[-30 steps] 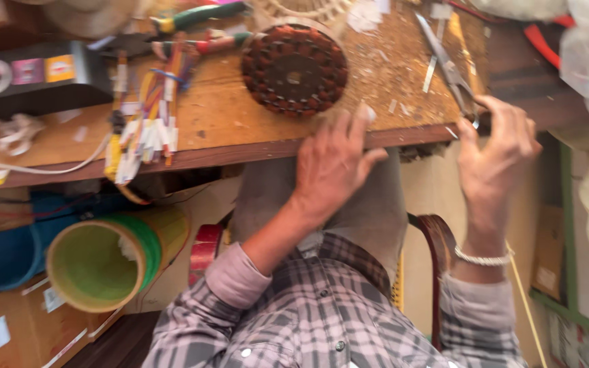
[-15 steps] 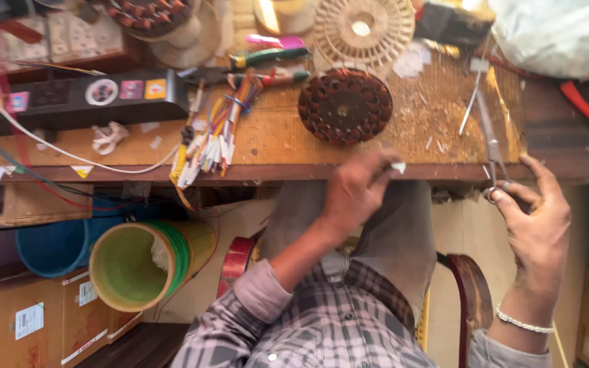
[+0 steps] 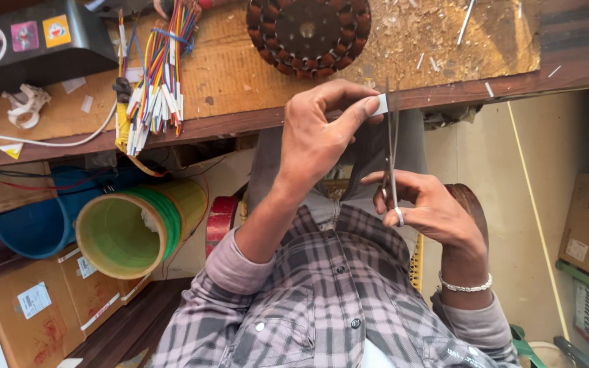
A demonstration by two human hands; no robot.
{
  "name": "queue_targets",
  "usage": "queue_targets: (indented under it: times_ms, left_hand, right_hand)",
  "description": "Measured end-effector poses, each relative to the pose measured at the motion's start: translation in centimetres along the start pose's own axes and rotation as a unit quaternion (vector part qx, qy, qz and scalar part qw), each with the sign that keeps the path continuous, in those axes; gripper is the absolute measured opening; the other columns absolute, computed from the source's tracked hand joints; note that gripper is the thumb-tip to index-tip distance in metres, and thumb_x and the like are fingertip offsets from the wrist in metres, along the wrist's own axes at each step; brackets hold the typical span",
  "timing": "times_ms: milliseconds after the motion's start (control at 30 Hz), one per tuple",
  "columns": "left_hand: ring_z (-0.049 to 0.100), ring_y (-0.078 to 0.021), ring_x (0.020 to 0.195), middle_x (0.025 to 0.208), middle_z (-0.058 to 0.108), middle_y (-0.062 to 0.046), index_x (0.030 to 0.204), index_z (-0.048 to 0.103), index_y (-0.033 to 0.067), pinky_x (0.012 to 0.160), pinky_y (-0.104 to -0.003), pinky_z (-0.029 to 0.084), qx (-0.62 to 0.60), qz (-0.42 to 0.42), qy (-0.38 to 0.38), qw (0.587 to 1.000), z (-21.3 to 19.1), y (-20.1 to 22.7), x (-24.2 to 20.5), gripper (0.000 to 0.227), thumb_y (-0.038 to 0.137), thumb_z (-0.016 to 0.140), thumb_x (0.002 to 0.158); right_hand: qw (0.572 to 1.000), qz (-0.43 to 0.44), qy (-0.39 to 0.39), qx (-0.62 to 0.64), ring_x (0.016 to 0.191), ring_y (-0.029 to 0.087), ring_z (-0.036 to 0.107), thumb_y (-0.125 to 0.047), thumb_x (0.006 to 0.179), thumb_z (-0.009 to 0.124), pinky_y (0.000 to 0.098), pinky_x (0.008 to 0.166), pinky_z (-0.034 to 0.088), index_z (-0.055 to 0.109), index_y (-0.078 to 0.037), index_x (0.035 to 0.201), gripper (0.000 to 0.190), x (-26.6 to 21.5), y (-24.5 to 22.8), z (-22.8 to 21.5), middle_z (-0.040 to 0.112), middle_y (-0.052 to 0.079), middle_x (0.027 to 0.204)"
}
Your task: The person cuts small white insulating strips with scissors and inserts them between copper windings on a motor stator. The person repeats this process multiple times, handling the stator and strips by hand.
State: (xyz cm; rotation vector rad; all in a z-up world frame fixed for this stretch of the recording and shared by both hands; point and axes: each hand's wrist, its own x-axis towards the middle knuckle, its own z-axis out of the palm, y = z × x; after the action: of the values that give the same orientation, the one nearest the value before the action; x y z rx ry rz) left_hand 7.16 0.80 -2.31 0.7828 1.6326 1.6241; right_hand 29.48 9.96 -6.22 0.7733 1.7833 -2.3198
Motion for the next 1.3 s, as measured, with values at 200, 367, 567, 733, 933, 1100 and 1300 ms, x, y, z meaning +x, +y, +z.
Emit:
queue_targets:
  times_ms: [200, 367, 567, 733, 933, 1100, 1300]
  left_hand:
    - [0.076, -0.0074, 0.078, 0.087, 0.080, -0.005, 0.100, 0.077, 0.0007, 0.061, -0.022, 0.060, -0.014, -0.035, -0.001, 0.999, -0.6, -0.6, 0.1, 0.015, 0.014, 0.074, 0.094]
    - [0.078, -0.0089, 0.080, 0.087, 0.080, -0.005, 0.098, 0.077, 0.0010, 0.061, -0.022, 0.062, -0.030, -0.056, 0.006, 0.998, -1.0, -1.7, 0.0, 0.014, 0.014, 0.074, 0.093]
    - [0.079, -0.0111, 0.079, 0.087, 0.079, -0.005, 0.097, 0.077, 0.0010, 0.061, -0.023, 0.062, -0.066, -0.079, -0.012, 0.995, -1.5, -2.6, 0.2, 0.013, 0.013, 0.074, 0.093]
    - [0.079, -0.0134, 0.082, 0.090, 0.080, -0.007, 0.101, 0.076, 0.0008, 0.064, -0.023, 0.062, -0.090, -0.083, -0.036, 0.992, -1.8, -3.2, 0.4, 0.015, 0.015, 0.073, 0.095]
    - [0.077, -0.0147, 0.100, 0.105, 0.078, -0.007, 0.112, 0.058, 0.0085, 0.058, -0.026, 0.061, -0.219, -0.064, -0.072, 0.971, -1.5, -3.0, 0.0, 0.016, 0.019, 0.062, 0.101]
    - [0.075, -0.0155, 0.095, 0.108, 0.076, -0.006, 0.107, 0.057, 0.0093, 0.066, -0.024, 0.057, -0.264, -0.048, -0.029, 0.963, -1.1, -2.8, -1.5, 0.010, 0.015, 0.065, 0.103]
    - [0.071, -0.0086, 0.096, 0.104, 0.075, -0.007, 0.120, 0.072, 0.0032, 0.089, -0.024, 0.058, -0.124, 0.036, 0.044, 0.991, -2.3, -1.6, -1.4, 0.023, 0.006, 0.074, 0.098]
  right_hand:
    - [0.999, 0.031, -0.002, -0.033, 0.075, 0.008, 0.059, -0.027, 0.069, 0.089, 0.0266, 0.067, 0.047, 0.073, 0.003, 0.120, 0.061, 0.4, 0.3, 0.4, 0.066, 0.000, 0.079]
    - [0.999, 0.029, -0.012, -0.025, 0.074, 0.007, 0.060, -0.025, 0.072, 0.088, 0.0255, 0.066, 0.047, 0.072, 0.004, 0.118, 0.056, 0.3, 0.6, 0.4, 0.067, 0.000, 0.079]
    - [0.999, 0.047, 0.006, -0.026, 0.072, 0.007, 0.061, -0.021, 0.072, 0.087, 0.0258, 0.065, 0.047, 0.074, 0.005, 0.112, 0.049, 0.1, 0.5, 1.1, 0.067, 0.001, 0.076]
    - [0.996, 0.076, 0.031, -0.025, 0.073, 0.009, 0.065, -0.018, 0.075, 0.084, 0.0256, 0.068, 0.050, 0.074, 0.007, 0.105, 0.040, -0.2, 1.0, 1.2, 0.072, 0.003, 0.078]
    - [0.994, 0.033, 0.083, -0.058, 0.077, 0.009, 0.065, -0.015, 0.079, 0.081, 0.0253, 0.072, 0.053, 0.073, 0.005, 0.112, 0.040, -1.2, 0.6, 0.1, 0.070, 0.003, 0.080]
    - [0.986, -0.032, 0.140, -0.079, 0.077, 0.009, 0.063, -0.013, 0.078, 0.082, 0.0237, 0.070, 0.051, 0.070, 0.003, 0.126, 0.052, -0.3, -0.5, 0.0, 0.068, 0.002, 0.083]
    - [0.994, -0.020, 0.076, -0.082, 0.075, 0.009, 0.063, -0.018, 0.072, 0.086, 0.0246, 0.066, 0.051, 0.068, 0.002, 0.128, 0.062, 1.0, -1.6, 1.4, 0.068, 0.001, 0.082]
